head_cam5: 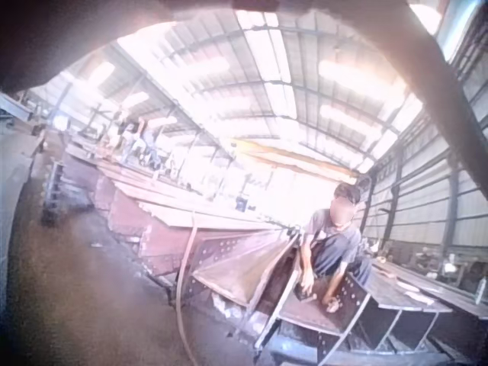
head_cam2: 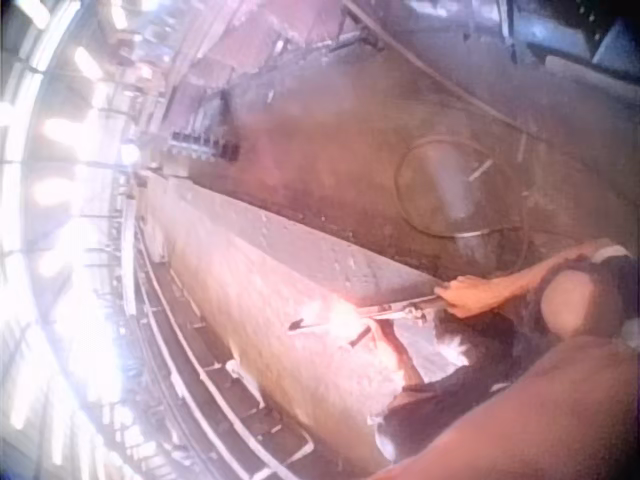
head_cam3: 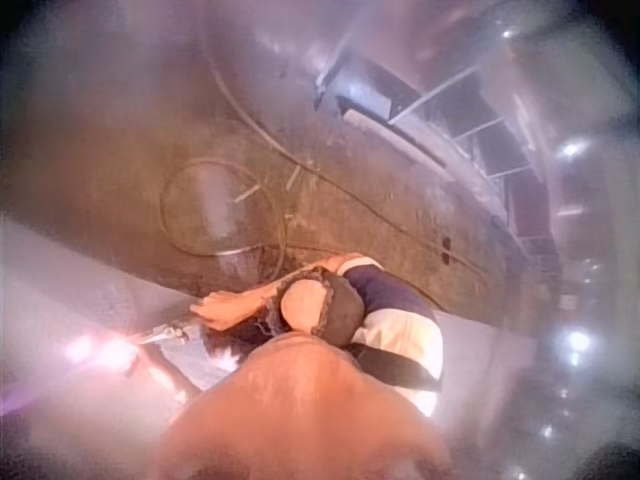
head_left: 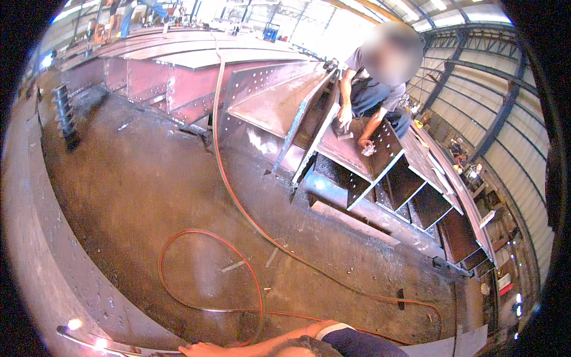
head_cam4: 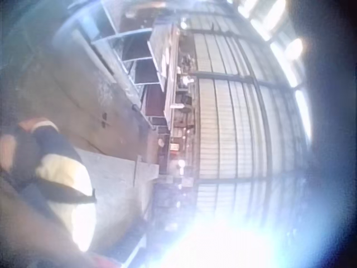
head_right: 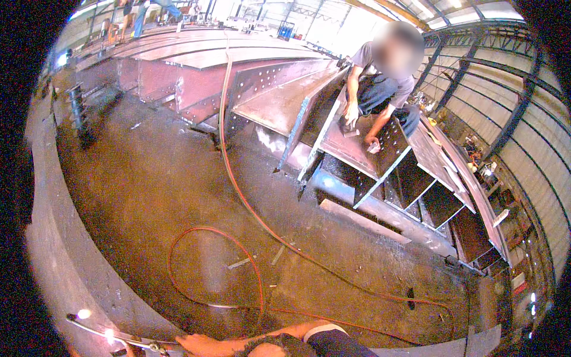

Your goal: The person uses a handheld cutting torch to cut a long metal plate on the floor. They move the torch along the plate, creating sparks and cutting through the metal. The person adjusts their position and the torch angle as they progress along the cut.

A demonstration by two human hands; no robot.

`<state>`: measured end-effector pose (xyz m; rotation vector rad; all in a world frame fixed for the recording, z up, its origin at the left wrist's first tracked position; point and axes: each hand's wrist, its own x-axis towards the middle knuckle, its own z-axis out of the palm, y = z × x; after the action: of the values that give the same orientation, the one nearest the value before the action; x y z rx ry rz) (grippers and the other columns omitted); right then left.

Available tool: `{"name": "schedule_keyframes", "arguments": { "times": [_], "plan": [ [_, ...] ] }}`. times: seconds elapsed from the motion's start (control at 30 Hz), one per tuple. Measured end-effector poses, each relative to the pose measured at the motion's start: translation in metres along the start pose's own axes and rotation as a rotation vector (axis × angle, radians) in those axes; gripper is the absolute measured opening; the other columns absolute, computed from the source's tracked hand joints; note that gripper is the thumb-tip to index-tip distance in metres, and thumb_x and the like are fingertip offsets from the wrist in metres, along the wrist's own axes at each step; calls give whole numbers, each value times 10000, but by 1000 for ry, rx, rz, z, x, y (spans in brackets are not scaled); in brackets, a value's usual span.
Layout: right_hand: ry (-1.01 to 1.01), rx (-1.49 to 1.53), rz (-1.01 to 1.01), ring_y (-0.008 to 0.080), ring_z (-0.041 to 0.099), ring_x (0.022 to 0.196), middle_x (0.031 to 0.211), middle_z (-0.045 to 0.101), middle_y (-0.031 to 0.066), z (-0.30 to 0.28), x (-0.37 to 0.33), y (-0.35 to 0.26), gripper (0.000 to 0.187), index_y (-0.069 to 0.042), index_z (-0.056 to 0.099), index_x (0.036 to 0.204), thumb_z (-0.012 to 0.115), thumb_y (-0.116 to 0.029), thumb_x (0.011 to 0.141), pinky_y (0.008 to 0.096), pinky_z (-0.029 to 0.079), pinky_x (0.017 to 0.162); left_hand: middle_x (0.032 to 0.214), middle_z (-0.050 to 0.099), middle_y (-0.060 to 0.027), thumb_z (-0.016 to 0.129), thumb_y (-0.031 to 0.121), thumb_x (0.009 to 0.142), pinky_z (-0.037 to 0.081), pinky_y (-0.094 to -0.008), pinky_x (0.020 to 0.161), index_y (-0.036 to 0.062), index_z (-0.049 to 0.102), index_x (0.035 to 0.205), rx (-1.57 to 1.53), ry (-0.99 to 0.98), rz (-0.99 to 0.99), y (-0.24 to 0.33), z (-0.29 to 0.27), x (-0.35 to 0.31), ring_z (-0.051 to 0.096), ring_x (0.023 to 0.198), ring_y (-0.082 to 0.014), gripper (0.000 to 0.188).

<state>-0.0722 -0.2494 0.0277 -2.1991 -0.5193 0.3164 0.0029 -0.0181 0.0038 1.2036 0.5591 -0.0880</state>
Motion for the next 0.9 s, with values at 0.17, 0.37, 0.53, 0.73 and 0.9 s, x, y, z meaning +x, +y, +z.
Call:
{"name": "schedule_keyframes", "arguments": {
  "times": [0.17, 0.37, 0.53, 0.73, 0.9],
  "plan": [
    [55, 1, -40, 435, 594, 722, 779, 601, 247, 2, -2, 1, 377, 21, 541, 1118, 580, -246, 854, 521, 454, 607, 1435, 439, -176, 428, 363, 1013, 262, -397, 1137, -32, 371, 1427, 11, -3, 0, 1, 10, 4, 385, 1347, -274, 574],
    [-26, 2, -9, 432, 595, 699, 759, 598, 253, -2, -1, -2, 361, 28, 557, 1094, 577, -248, 862, 519, 454, 595, 1423, 451, -172, 433, 354, 1012, 278, -393, 1128, -35, 383, 1416, 27, 0, -3, 1, 12, 11, 402, 1331, -268, 563],
    [61, 22, -43, 432, 594, 681, 742, 595, 258, 1, -6, -2, 356, 36, 564, 1081, 570, -246, 865, 521, 452, 579, 1413, 462, -169, 438, 347, 1010, 291, -390, 1120, -37, 394, 1407, 36, -1, -10, 0, 16, 10, 417, 1317, -262, 554],
    [-12, 37, -20, 442, 601, 704, 760, 603, 267, -5, -4, -3, 359, 41, 567, 1073, 562, -252, 865, 525, 457, 590, 1402, 474, -165, 443, 338, 1008, 306, -387, 1111, -39, 406, 1397, 54, 3, -11, 1, 16, 11, 435, 1301, -256, 543],
    [-90, 63, 56, 455, 607, 713, 760, 613, 275, -16, -1, -12, 345, 36, 570, 1044, 561, -259, 865, 538, 460, 597, 1392, 485, -162, 447, 331, 1007, 319, -384, 1103, -42, 416, 1388, 63, 7, -10, 3, 16, 12, 449, 1288, -250, 534]
  ]
}}
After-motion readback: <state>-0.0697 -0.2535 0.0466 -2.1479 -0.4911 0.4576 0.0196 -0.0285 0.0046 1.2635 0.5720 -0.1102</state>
